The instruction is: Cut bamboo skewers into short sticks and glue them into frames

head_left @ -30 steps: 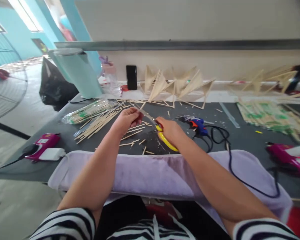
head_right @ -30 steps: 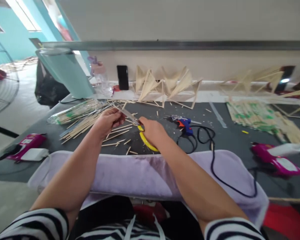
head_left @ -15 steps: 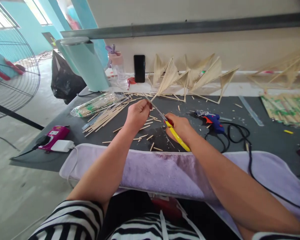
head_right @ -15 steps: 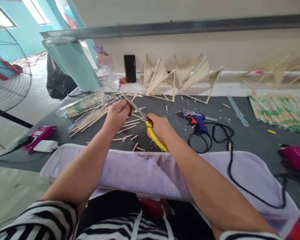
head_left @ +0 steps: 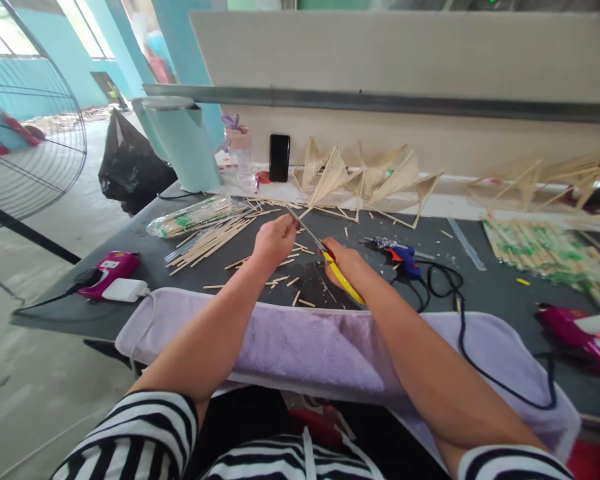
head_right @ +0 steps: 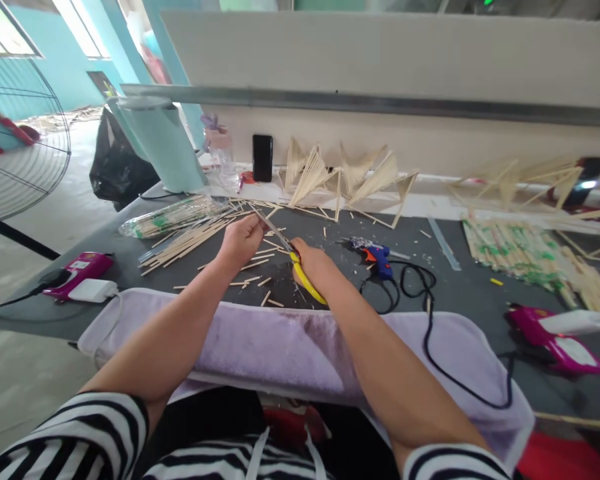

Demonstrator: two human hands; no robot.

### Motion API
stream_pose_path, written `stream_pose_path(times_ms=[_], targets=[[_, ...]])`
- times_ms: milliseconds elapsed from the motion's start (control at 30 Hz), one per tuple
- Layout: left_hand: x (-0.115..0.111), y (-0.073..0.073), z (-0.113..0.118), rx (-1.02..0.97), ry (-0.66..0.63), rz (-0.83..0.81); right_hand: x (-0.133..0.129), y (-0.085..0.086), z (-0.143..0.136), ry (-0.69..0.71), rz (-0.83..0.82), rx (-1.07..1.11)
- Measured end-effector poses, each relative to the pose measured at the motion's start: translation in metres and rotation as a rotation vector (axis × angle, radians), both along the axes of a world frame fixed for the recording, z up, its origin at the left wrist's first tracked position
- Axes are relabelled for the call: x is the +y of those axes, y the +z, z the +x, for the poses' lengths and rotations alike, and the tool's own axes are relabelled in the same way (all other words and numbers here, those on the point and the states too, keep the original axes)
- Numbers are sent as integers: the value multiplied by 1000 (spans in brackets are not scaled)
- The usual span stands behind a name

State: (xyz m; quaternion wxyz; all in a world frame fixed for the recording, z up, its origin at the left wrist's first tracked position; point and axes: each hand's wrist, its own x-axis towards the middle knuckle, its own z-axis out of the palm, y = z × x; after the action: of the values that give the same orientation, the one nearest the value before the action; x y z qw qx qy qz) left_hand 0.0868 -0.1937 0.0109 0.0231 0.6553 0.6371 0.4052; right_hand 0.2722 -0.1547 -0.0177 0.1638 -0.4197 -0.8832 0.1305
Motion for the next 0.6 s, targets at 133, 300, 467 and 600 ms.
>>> stream_pose_path(times_ms=[133,300,467,600], targets=[[1,0,-8,25,55,28,0,4,6,90,-30,19],[1,3,-23,124,144,11,7,15,18,-4,-11,-74],[5,-2,-24,228,208,-170,29,5,29,-192,-10,-263],[7,-8,-24,267,226,-322,45,-6,36,-175,-93,-294]])
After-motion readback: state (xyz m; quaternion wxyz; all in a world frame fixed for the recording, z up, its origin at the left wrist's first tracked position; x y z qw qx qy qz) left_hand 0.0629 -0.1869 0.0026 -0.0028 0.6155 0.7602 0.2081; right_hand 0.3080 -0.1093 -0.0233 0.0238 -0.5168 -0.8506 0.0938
